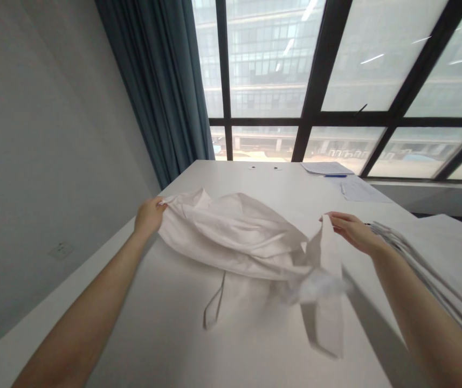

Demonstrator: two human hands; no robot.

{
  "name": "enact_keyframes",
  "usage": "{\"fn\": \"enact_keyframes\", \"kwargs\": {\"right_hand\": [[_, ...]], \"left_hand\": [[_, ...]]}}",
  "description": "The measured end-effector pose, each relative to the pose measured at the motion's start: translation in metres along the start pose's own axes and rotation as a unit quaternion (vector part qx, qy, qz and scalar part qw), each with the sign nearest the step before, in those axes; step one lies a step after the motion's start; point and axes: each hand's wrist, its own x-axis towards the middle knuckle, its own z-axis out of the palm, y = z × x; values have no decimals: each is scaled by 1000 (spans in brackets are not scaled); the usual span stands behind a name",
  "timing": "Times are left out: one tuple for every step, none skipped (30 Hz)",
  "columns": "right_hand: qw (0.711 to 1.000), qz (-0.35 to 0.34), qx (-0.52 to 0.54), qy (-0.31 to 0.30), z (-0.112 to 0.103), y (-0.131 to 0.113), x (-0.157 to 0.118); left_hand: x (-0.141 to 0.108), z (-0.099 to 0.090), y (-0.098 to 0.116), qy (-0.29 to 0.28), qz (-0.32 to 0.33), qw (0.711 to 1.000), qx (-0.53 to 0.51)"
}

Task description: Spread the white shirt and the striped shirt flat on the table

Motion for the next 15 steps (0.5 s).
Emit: {"fn": "enact_keyframes", "kwargs": {"right_hand": [[998,0,-56,0,-1,2,0],[994,-3,-109,12,-2,3,1],[988,-7,-153,32,-2,2,3],[982,-12,-178,55,-1,1,3],[979,-22,-188,75,3,-3,2],[975,-41,-205,78,9,-8,0],[970,-67,-224,65,17,-14,-4],[961,-105,-254,37,28,-20,-8],[946,-144,-290,-10,40,-26,-14],[926,-176,-330,-53,53,-30,-19],[902,-197,-376,-81,64,-33,-24],[879,-205,-419,-97,73,-32,-27],[862,-199,-455,-101,79,-29,-29],[852,-182,-481,-95,82,-24,-30],[849,-159,-496,-85,81,-17,-29]], "left_hand": [[-4,5,5,3,1,1000,12],[-11,11,11,5,1,1000,21],[-19,18,20,5,3,1000,25],[-30,26,30,-2,22,999,26],[-42,34,41,-14,50,998,24],[-55,41,53,-36,91,995,18],[-68,49,66,-66,159,985,9],[-81,55,77,-90,215,973,1],[-92,60,88,-102,256,961,0],[-100,64,96,-110,280,954,3],[-106,66,103,-116,290,950,12],[-109,66,107,-122,293,948,26],[-108,64,109,-128,291,947,42],[-103,60,109,-130,287,947,58],[-96,55,106,-124,279,950,72]]}}
